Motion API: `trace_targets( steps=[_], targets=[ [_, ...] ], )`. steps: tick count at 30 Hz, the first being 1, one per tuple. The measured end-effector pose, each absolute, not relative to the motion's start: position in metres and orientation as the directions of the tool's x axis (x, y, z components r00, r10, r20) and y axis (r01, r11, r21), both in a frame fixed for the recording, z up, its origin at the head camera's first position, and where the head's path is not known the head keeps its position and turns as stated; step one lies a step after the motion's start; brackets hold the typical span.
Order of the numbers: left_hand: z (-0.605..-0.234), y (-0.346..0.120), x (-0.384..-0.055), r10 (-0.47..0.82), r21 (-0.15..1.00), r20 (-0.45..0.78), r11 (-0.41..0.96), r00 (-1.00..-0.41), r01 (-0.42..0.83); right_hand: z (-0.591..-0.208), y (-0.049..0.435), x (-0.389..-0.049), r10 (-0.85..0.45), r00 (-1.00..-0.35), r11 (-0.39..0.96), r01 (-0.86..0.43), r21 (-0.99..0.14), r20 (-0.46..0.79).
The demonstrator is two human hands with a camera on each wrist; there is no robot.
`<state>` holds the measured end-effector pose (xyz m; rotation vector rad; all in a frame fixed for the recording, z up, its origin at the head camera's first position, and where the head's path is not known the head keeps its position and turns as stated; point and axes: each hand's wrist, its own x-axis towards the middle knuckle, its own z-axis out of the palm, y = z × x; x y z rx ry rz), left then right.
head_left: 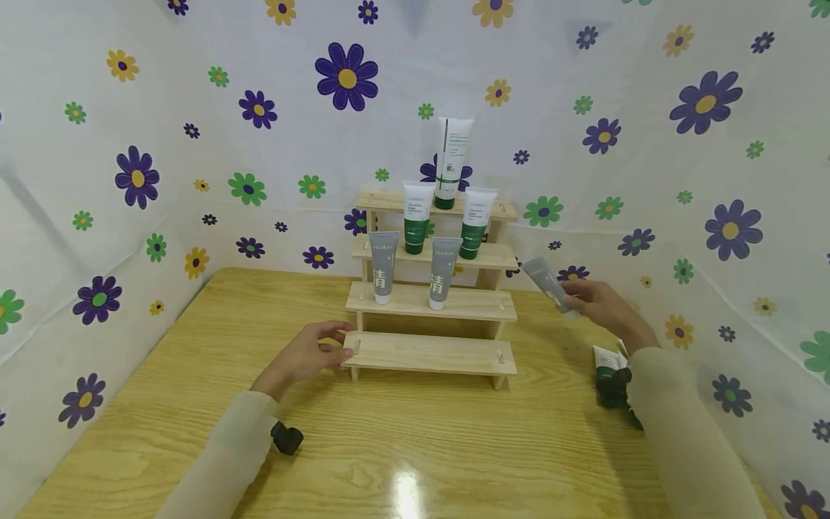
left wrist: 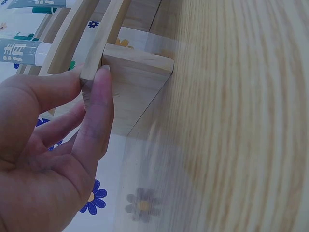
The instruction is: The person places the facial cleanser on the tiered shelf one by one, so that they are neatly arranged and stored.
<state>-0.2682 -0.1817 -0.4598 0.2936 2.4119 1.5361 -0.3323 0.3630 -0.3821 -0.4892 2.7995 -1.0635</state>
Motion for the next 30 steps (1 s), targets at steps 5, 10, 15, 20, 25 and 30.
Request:
trace_targets(
  steps=[5, 10, 15, 20, 25, 30],
  targets=[
    [-0.458, -0.181, -0.268, 0.3, 0.909, -0.119, 0.416, -0.946, 0.018, -0.378, 0.355, -0.329, -0.361, -0.932, 0.678, -0.281, -0.679, 0.025],
    [-0.459, -0.181, -0.267, 0.306, 0.911, -0.114, 0.411, -0.945, 0.023, -0.373, 0.346, -0.324, -0.363, -0.931, 0.65, -0.288, -0.704, 0.046],
    [-0.459, -0.181, -0.267, 0.306, 0.915, -0.114, 0.404, -0.945, 0.02, -0.365, 0.334, -0.32, -0.413, -0.905, 0.578, -0.351, -0.737, 0.106],
    [-0.459, -0.181, -0.267, 0.306, 0.913, -0.115, 0.408, -0.945, 0.021, -0.358, 0.319, -0.318, -0.43, -0.893, 0.533, -0.37, -0.761, 0.132],
    [-0.46, -0.181, -0.268, 0.306, 0.911, -0.116, 0.413, -0.945, 0.022, -0.355, 0.301, -0.318, -0.422, -0.892, 0.477, -0.372, -0.797, 0.164],
    [-0.46, -0.182, -0.269, 0.308, 0.909, -0.117, 0.416, -0.944, 0.023, -0.357, 0.287, -0.319, -0.42, -0.89, 0.447, -0.373, -0.813, 0.178]
  ],
)
